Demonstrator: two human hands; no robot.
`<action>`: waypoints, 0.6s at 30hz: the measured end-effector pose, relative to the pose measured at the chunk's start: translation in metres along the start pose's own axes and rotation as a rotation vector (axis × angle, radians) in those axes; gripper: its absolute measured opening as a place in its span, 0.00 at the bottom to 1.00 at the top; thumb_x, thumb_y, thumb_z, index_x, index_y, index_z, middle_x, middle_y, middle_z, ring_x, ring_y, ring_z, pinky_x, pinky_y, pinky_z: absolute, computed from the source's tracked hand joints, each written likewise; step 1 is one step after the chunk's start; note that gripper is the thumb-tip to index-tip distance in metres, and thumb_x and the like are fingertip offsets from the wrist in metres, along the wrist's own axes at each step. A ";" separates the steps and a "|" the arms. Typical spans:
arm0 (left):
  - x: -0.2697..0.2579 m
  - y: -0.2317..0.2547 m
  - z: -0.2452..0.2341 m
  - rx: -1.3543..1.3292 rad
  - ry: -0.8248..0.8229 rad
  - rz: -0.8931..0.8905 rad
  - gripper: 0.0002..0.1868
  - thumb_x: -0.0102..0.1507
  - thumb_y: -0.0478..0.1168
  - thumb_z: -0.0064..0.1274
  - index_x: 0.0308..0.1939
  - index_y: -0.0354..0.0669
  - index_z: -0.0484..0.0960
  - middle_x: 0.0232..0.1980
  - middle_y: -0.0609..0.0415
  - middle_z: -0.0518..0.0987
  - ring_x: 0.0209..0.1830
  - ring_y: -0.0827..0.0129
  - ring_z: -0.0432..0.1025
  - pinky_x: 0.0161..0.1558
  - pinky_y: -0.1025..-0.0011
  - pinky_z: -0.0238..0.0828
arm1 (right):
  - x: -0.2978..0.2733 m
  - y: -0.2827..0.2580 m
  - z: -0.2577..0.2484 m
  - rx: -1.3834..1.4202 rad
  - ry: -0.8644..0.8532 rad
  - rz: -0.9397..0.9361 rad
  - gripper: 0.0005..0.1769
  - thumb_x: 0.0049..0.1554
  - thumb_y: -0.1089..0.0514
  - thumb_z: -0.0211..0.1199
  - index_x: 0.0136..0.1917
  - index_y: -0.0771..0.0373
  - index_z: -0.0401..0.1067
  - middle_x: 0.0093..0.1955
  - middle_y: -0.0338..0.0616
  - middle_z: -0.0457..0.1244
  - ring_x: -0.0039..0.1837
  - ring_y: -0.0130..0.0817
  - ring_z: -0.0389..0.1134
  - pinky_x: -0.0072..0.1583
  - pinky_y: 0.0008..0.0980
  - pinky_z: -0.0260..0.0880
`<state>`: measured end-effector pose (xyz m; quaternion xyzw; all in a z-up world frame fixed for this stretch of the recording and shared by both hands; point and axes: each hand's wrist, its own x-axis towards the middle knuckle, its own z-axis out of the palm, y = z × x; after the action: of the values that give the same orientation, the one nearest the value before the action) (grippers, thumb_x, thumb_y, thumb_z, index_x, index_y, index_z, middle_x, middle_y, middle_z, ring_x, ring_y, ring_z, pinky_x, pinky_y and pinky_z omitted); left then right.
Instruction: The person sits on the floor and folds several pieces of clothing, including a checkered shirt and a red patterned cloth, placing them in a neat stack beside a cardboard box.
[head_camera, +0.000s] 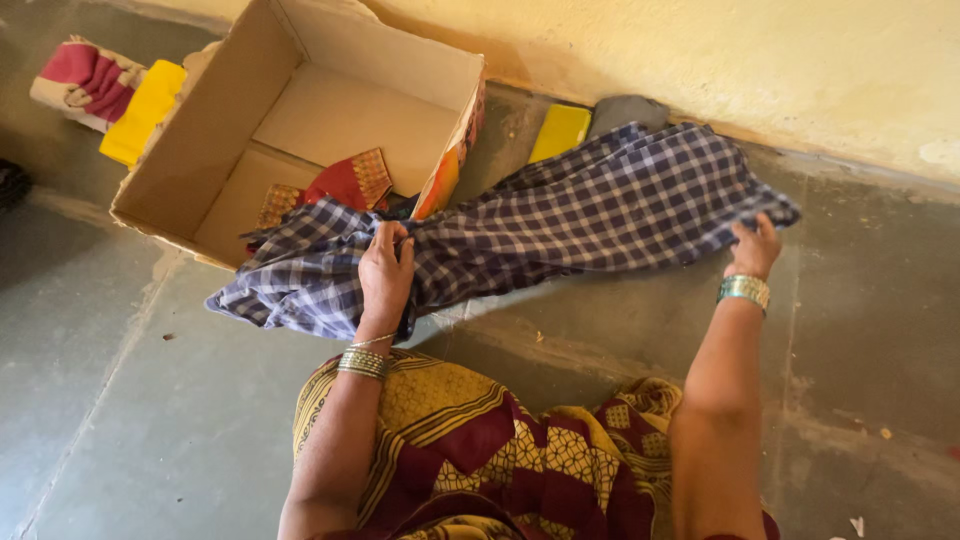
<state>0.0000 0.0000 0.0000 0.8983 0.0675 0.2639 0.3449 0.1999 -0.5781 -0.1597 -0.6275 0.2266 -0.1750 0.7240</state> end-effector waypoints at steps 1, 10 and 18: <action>-0.001 -0.001 0.000 -0.007 0.009 0.004 0.09 0.64 0.33 0.57 0.47 0.38 0.75 0.42 0.43 0.82 0.42 0.54 0.79 0.44 0.61 0.74 | -0.003 -0.014 0.004 0.043 0.001 -0.018 0.34 0.55 0.72 0.69 0.75 0.65 0.69 0.78 0.55 0.63 0.63 0.39 0.73 0.53 0.31 0.75; 0.002 -0.013 -0.010 -0.297 -0.129 -0.036 0.12 0.63 0.34 0.60 0.48 0.38 0.76 0.41 0.48 0.83 0.40 0.64 0.80 0.42 0.71 0.74 | -0.025 -0.145 -0.045 0.206 0.028 -0.369 0.31 0.52 0.79 0.64 0.69 0.72 0.69 0.67 0.55 0.68 0.49 0.35 0.74 0.45 0.27 0.77; -0.004 -0.024 0.013 -0.583 -0.693 0.070 0.10 0.61 0.34 0.61 0.45 0.40 0.80 0.40 0.53 0.82 0.41 0.71 0.74 0.43 0.73 0.73 | -0.125 -0.148 -0.205 -0.216 0.441 -0.171 0.29 0.50 0.74 0.63 0.63 0.57 0.78 0.58 0.40 0.72 0.41 0.28 0.73 0.39 0.24 0.74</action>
<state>0.0049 0.0094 -0.0254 0.8008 -0.1595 -0.0328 0.5764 -0.0125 -0.7029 -0.0220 -0.6647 0.3425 -0.3432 0.5685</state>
